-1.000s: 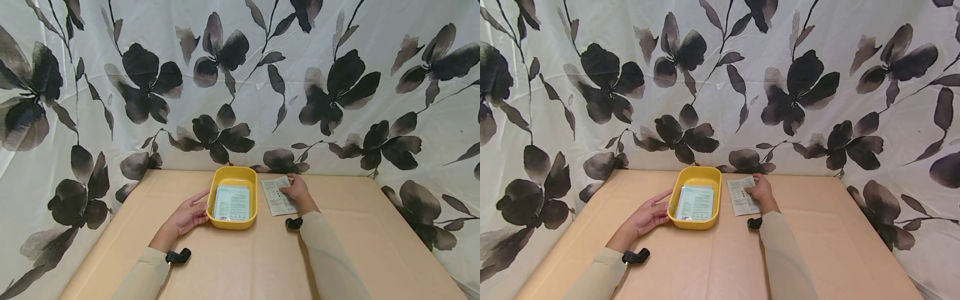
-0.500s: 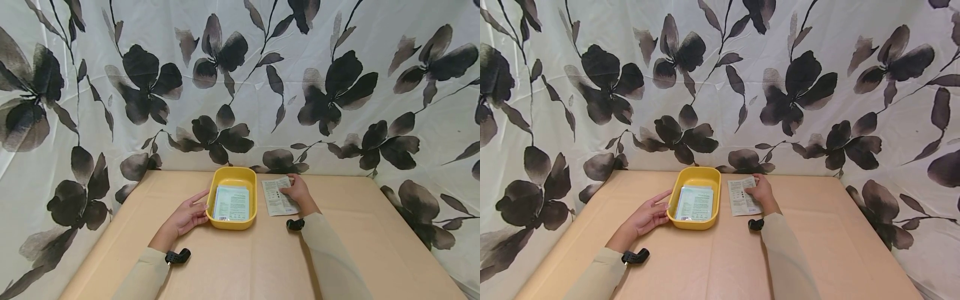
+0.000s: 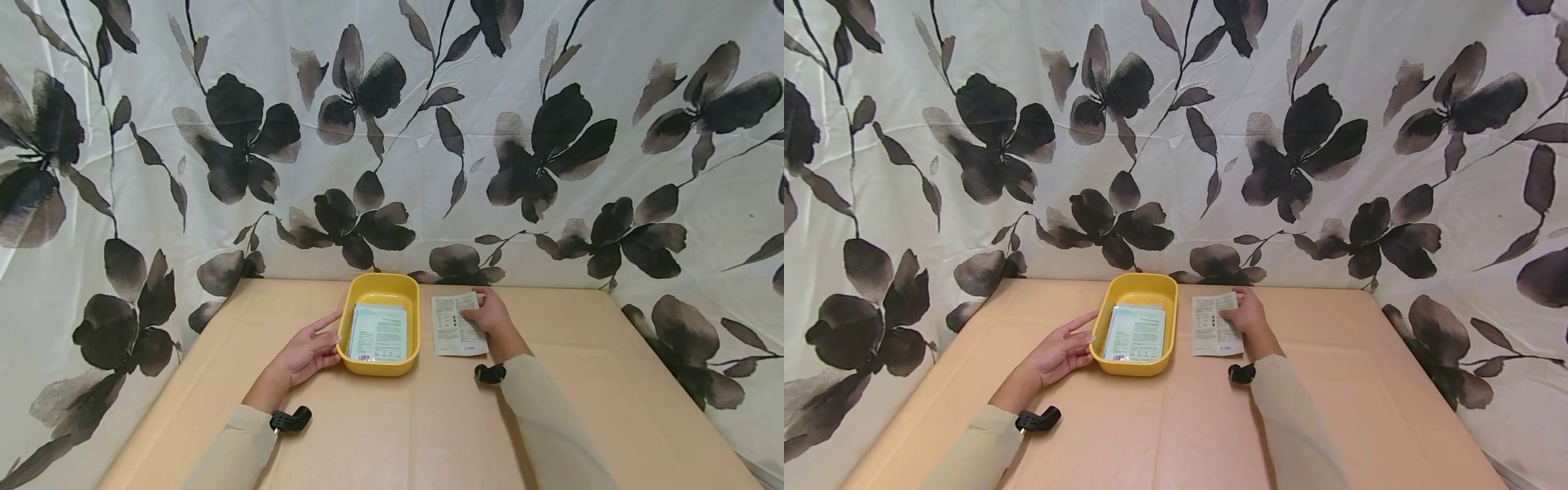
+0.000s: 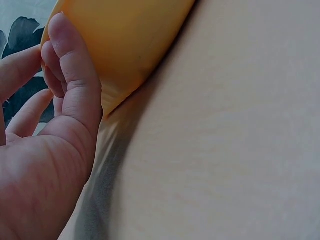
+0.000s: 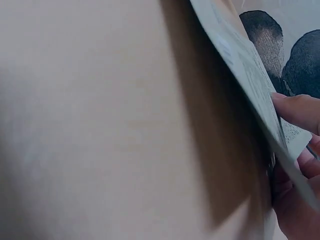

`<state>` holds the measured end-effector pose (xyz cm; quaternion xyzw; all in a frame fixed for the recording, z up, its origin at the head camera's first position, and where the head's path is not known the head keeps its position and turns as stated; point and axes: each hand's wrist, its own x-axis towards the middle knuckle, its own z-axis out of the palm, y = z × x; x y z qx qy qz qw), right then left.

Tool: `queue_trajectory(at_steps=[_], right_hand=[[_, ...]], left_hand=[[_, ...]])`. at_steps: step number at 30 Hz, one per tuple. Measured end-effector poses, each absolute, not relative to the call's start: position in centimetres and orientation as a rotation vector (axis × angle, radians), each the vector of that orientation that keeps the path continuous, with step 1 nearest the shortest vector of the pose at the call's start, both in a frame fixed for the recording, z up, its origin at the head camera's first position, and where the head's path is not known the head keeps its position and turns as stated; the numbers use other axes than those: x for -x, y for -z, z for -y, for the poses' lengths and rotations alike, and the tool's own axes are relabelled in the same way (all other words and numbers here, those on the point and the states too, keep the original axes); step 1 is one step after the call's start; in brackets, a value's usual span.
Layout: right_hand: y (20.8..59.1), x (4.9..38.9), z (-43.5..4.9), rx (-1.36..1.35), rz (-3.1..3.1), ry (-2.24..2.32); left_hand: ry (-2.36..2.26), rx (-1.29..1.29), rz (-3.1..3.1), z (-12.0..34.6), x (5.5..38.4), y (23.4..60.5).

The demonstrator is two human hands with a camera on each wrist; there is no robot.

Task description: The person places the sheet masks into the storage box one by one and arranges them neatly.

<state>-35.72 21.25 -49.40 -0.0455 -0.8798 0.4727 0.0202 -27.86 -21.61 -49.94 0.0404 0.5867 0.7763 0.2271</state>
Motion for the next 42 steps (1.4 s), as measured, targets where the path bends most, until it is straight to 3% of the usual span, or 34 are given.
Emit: queue_trajectory(at_steps=[42], right_hand=[[49.5, 32.3, -22.7, 0.044, 2.620, -1.886]], left_hand=[[-2.124, -0.181, -1.621, 21.7, 28.3, 50.4]])
